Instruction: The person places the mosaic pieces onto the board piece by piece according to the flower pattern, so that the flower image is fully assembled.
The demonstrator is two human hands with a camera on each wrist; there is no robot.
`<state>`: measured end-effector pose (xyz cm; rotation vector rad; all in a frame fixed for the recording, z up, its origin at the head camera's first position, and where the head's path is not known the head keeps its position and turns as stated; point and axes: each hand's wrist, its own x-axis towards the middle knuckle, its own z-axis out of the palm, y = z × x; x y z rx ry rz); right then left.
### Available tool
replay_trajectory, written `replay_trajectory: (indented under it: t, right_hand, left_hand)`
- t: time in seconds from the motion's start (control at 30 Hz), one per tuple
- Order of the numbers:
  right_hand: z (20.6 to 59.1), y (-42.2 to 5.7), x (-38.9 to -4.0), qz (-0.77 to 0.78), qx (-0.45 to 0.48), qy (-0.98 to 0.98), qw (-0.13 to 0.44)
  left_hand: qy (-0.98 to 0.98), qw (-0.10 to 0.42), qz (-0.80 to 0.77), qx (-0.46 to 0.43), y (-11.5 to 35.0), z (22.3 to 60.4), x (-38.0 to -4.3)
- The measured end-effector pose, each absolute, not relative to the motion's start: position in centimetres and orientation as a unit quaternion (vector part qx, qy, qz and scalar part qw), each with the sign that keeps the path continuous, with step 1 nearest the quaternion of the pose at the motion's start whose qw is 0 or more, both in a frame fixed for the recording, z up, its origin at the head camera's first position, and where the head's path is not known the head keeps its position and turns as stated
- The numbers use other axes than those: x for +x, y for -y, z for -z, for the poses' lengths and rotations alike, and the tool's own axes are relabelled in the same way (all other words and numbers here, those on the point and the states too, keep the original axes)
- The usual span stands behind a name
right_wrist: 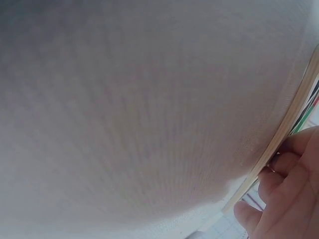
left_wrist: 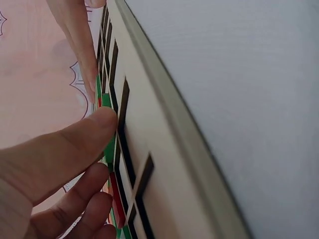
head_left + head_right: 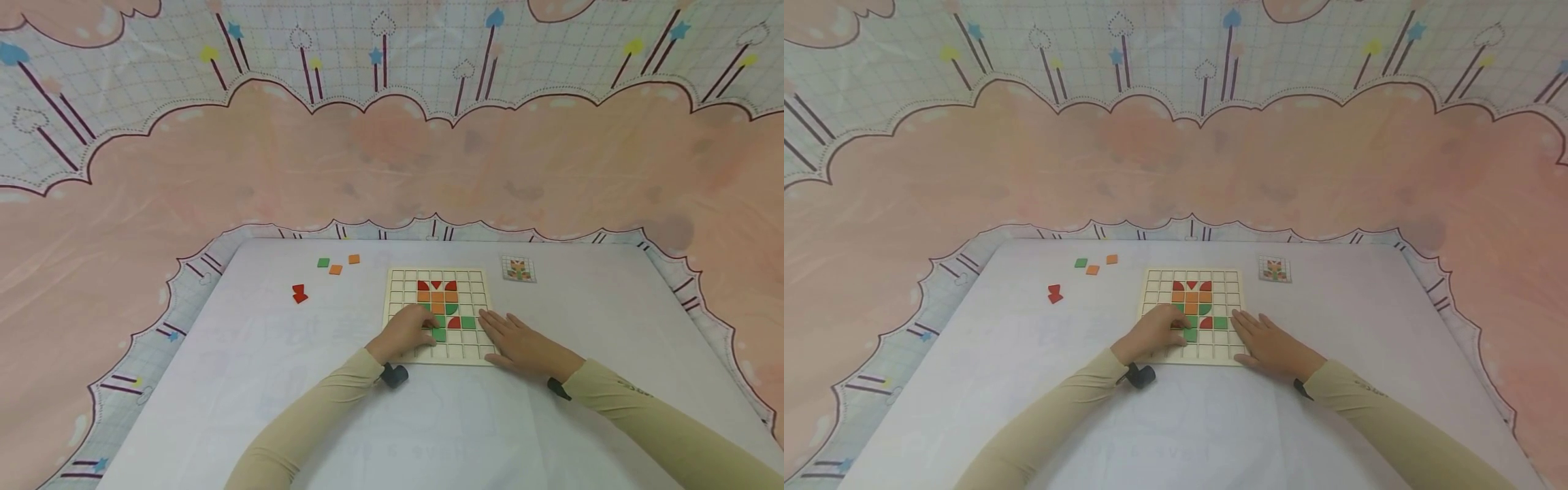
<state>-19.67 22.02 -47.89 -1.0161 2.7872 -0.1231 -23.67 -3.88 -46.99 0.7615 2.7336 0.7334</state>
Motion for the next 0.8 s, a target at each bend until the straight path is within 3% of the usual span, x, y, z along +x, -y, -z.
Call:
replay_trajectory:
  t: [0.8]
  right_hand:
    - [47.9, -22.0, -19.7, 0.045, -0.335, -0.936, 0.098]
  left_hand:
    - [-0.916, 0.106, -0.281, 0.267, 5.7, 46.8, -24.9]
